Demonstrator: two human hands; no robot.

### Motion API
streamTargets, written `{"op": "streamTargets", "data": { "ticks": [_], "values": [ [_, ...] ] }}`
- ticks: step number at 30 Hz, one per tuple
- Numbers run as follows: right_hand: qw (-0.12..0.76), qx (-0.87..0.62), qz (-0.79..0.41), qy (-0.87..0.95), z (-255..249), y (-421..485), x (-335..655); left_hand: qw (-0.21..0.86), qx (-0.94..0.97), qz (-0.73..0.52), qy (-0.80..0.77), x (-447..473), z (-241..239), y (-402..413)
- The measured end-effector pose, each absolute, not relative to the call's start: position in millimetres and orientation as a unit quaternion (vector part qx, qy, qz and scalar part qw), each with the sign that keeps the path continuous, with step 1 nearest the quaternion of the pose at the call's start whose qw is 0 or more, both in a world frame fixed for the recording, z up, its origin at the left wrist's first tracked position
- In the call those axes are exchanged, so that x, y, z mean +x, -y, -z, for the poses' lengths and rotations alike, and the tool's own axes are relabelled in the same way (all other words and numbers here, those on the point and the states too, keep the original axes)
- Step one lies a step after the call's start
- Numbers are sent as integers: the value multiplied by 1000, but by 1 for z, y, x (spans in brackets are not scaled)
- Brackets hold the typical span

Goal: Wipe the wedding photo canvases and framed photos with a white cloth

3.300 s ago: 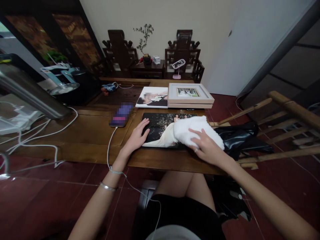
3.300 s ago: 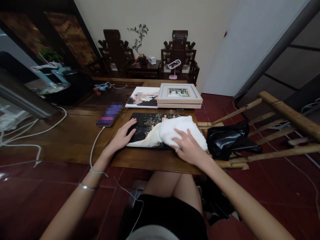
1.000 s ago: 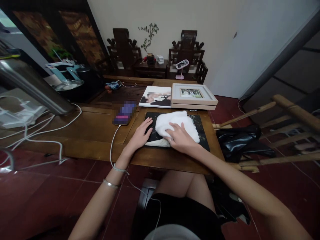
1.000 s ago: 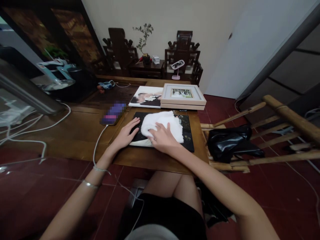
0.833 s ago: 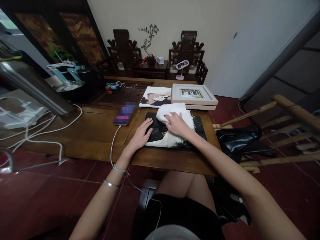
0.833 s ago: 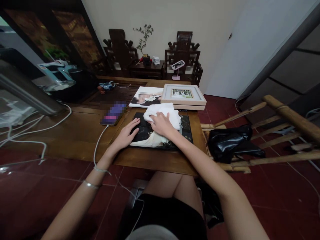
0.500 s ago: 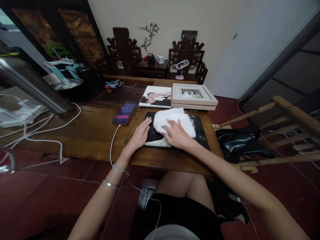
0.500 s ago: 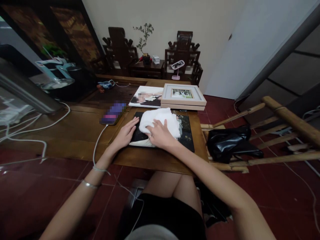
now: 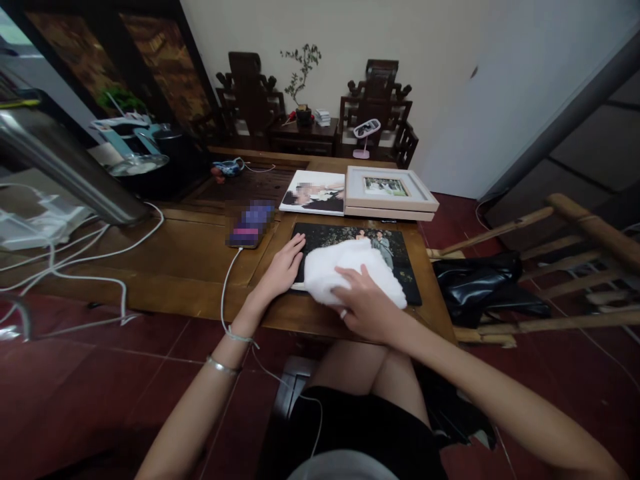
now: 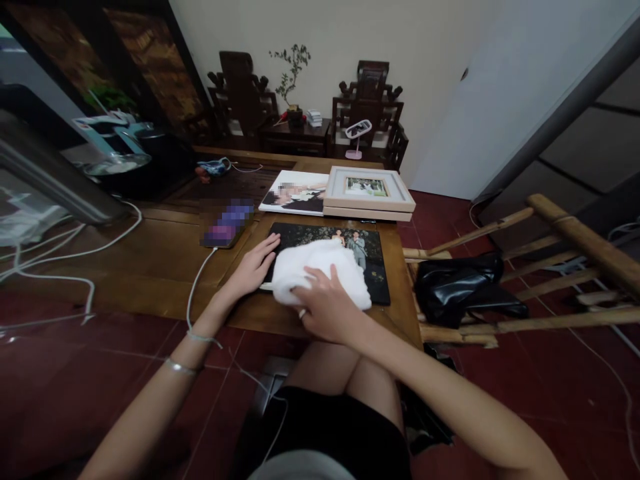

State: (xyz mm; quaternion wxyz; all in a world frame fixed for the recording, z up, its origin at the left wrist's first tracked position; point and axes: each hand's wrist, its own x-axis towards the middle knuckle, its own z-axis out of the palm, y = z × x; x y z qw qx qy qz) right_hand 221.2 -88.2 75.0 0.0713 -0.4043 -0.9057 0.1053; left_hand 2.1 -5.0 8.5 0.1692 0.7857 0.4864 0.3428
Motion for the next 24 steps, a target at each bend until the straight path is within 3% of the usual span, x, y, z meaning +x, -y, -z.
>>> {"op": "streamTargets", "data": {
  "ticks": [9,20,24],
  "values": [
    [103,-499,-9,861,-73,-4,207,151,772,-384,-484,6,-13,9],
    [53,-236,-63,968,-73,58,206,181,731,-447,-483,5,-20,16],
    [69,-222,-107,967,-86,74,230,177,748,-417,-485,7,-20,16]
  ]
}}
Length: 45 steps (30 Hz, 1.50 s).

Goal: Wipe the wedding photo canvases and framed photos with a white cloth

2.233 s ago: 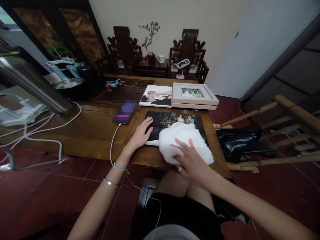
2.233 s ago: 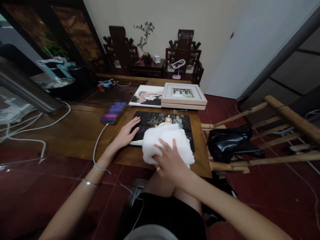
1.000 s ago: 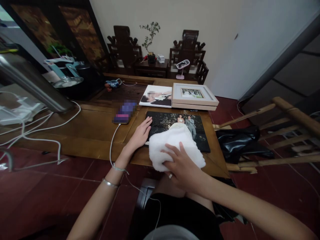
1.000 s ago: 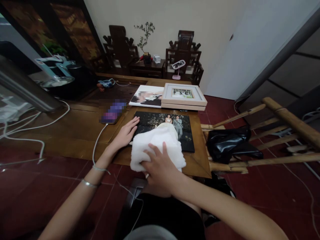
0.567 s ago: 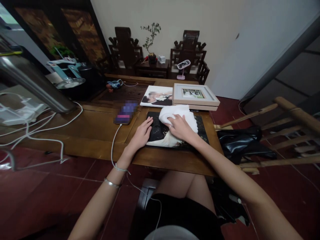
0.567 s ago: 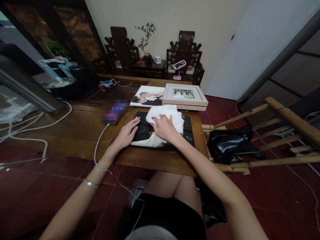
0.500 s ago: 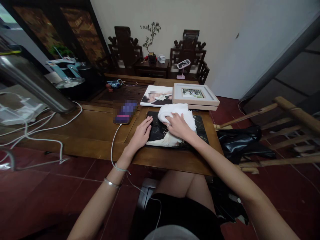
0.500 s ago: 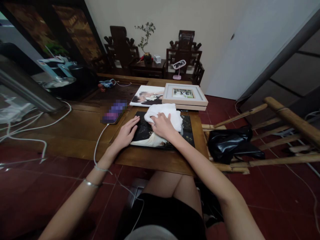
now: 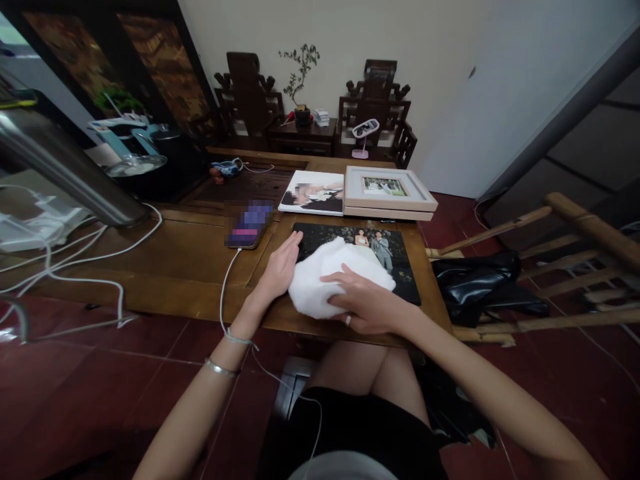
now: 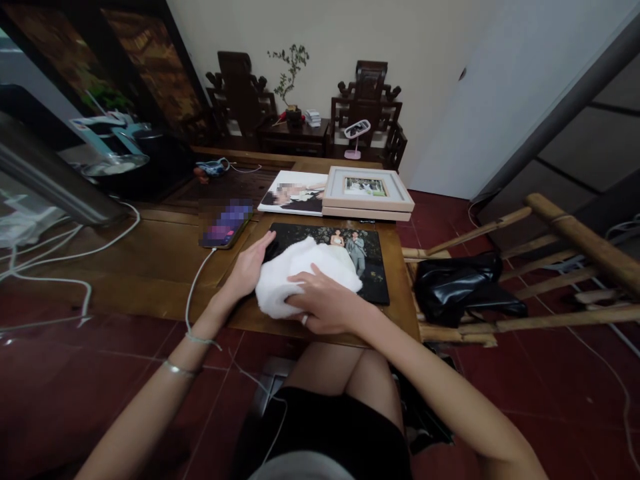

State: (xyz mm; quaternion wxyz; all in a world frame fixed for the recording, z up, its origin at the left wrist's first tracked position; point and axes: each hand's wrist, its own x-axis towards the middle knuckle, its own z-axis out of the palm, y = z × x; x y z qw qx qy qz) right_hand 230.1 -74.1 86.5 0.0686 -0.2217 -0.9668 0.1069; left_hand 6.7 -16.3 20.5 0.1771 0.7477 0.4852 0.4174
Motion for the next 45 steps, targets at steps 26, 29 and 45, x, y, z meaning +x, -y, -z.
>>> {"op": "streamTargets", "data": {
  "ticks": [26,29,45],
  "values": [
    [249,-467,-160,833,-73,-36,193,153,774,-371,-489,4,-10,7],
    [248,-490,-144,824,-74,-26,236,160,772,-373,-489,4,-12,8],
    [224,-529,-23,818,-54,34,312,161,765,-379,-495,4,-13,8]
  ]
}}
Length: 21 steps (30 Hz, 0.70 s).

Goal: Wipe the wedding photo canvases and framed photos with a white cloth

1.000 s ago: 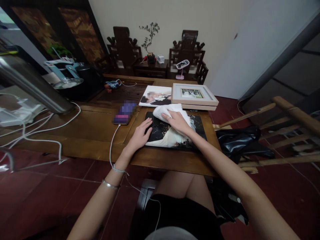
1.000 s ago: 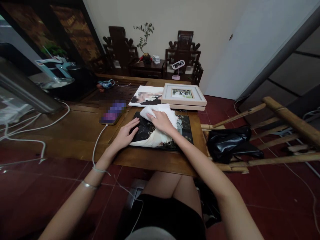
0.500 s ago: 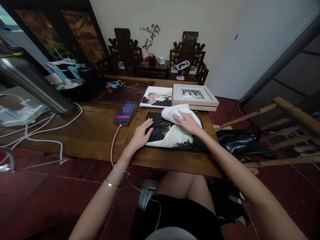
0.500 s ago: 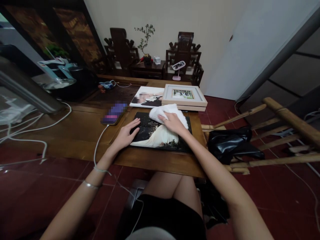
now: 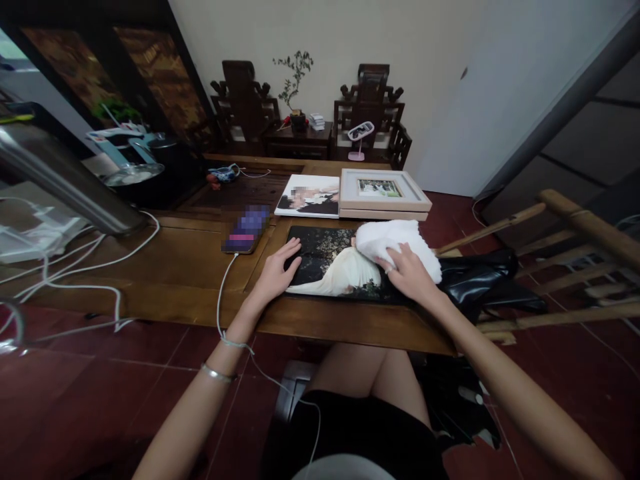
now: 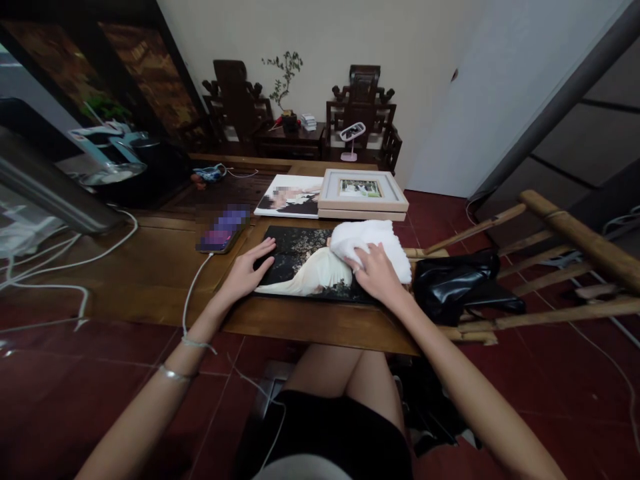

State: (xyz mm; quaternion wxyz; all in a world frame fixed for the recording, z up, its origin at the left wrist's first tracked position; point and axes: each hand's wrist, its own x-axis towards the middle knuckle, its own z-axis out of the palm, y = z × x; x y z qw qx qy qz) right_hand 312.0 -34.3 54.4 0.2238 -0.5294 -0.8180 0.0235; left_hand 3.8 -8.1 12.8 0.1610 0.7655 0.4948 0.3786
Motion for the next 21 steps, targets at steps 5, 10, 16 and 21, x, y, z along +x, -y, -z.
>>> {"op": "streamTargets", "data": {
  "ticks": [5,10,16,21],
  "values": [
    [161,-455,-32,875,-60,100,300,153,771,-381,-487,4,-11,8],
    [122,-426,-73,894,-76,116,297,150,774,-377,-487,3,-8,7],
    [116,-485,-28,866,-77,43,308,156,774,-376,-485,3,-10,9],
    [111,-493,-48,862,-87,-19,315,162,775,-372,-485,3,-13,10]
  ]
}}
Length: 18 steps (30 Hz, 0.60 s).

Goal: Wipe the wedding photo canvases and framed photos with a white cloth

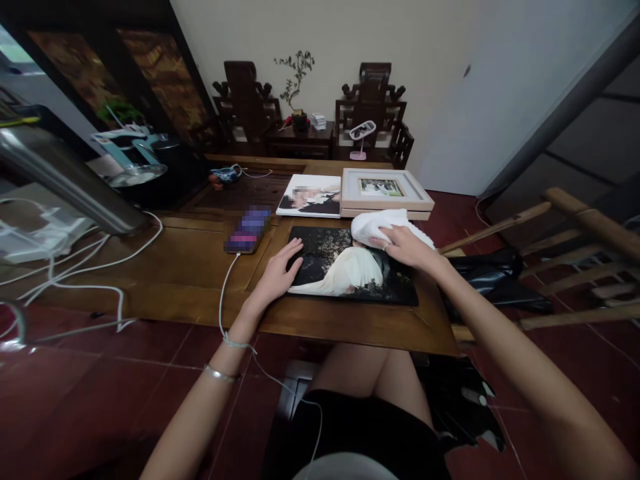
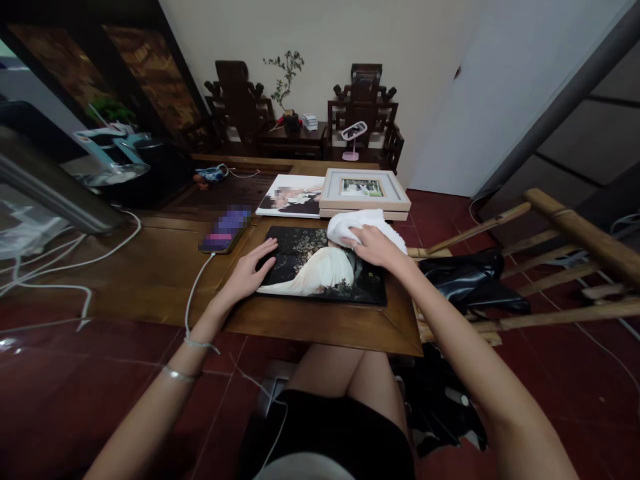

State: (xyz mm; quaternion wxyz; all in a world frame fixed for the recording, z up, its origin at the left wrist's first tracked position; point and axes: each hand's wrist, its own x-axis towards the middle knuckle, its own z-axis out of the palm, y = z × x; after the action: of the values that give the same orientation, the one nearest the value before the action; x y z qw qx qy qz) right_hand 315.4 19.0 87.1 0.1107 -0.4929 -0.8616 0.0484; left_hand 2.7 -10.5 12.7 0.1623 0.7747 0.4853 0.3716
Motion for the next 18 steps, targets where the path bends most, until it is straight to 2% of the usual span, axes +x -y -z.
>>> {"op": "streamTargets", "data": {
  "ticks": [4,7,12,18],
  "values": [
    [146,-514,-83,841,-89,-34,318,157,774,-368,-490,2,-12,10],
    [165,-517,-64,838,-79,-19,318,156,776,-364,-491,2,-12,9],
    [165,-491,-18,855,-60,48,319,164,781,-360,-484,2,-10,9],
    [141,-431,-34,891,-62,140,312,168,783,-355,-482,2,-6,9]
  ]
}}
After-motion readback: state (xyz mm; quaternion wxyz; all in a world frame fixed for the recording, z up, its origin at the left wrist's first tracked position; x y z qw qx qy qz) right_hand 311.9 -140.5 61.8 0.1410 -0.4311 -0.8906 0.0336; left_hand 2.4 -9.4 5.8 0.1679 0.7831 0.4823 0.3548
